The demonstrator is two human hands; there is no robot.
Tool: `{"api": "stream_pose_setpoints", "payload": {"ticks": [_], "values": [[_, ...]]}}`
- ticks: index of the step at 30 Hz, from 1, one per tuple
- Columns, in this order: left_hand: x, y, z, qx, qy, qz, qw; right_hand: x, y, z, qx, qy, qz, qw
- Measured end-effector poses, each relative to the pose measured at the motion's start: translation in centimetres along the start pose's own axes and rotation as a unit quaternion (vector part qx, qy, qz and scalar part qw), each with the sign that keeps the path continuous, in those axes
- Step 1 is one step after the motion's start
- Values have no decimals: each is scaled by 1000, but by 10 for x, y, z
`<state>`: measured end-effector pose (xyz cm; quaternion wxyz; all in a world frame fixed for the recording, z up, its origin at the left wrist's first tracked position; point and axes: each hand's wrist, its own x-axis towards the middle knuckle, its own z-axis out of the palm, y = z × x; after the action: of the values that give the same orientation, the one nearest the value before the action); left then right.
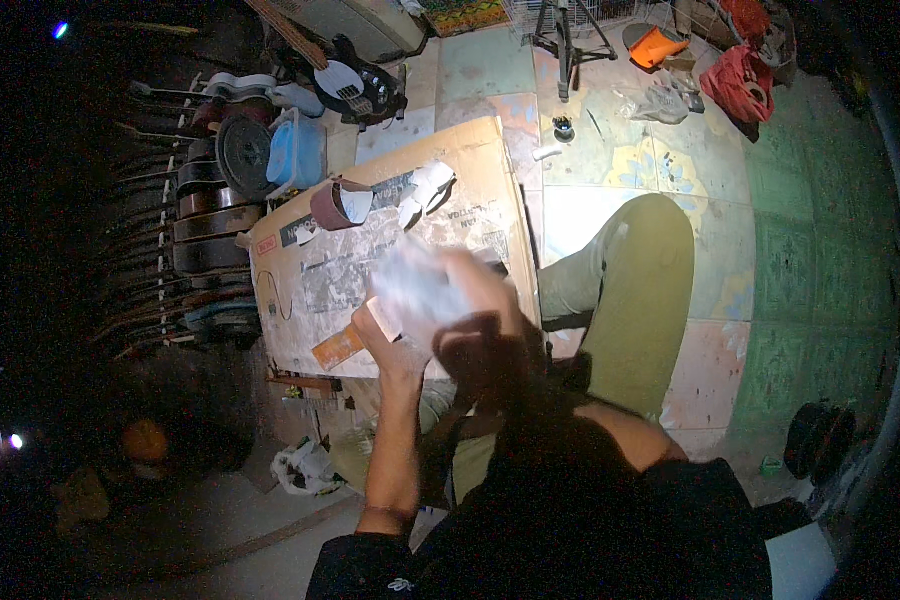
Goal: The person sands the surface and edges of a wooden electric guitar body using a sanding block.
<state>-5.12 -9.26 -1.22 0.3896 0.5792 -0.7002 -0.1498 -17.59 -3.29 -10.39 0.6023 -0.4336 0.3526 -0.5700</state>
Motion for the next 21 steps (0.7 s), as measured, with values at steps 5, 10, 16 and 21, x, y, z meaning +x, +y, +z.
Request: {"api": "stream_pose_setpoints", "payload": {"ticks": [5, 10, 16, 21], "values": [[0, -4, -10, 108, -30, 10, 994, 8, -92, 27, -178, 54, -194, 963], [-11, -16, -3, 23, 0, 13, 1000, 24, -117, 32, -143, 80, -90, 982], [-7, -19, -1, -6, 11, 37, 999, 22, -120, 29, -13, 63, -17, 998], [-2, -4, -7, 39, 15, -11, 999, 16, -127, 30, -290, 38, -203, 934]]}}
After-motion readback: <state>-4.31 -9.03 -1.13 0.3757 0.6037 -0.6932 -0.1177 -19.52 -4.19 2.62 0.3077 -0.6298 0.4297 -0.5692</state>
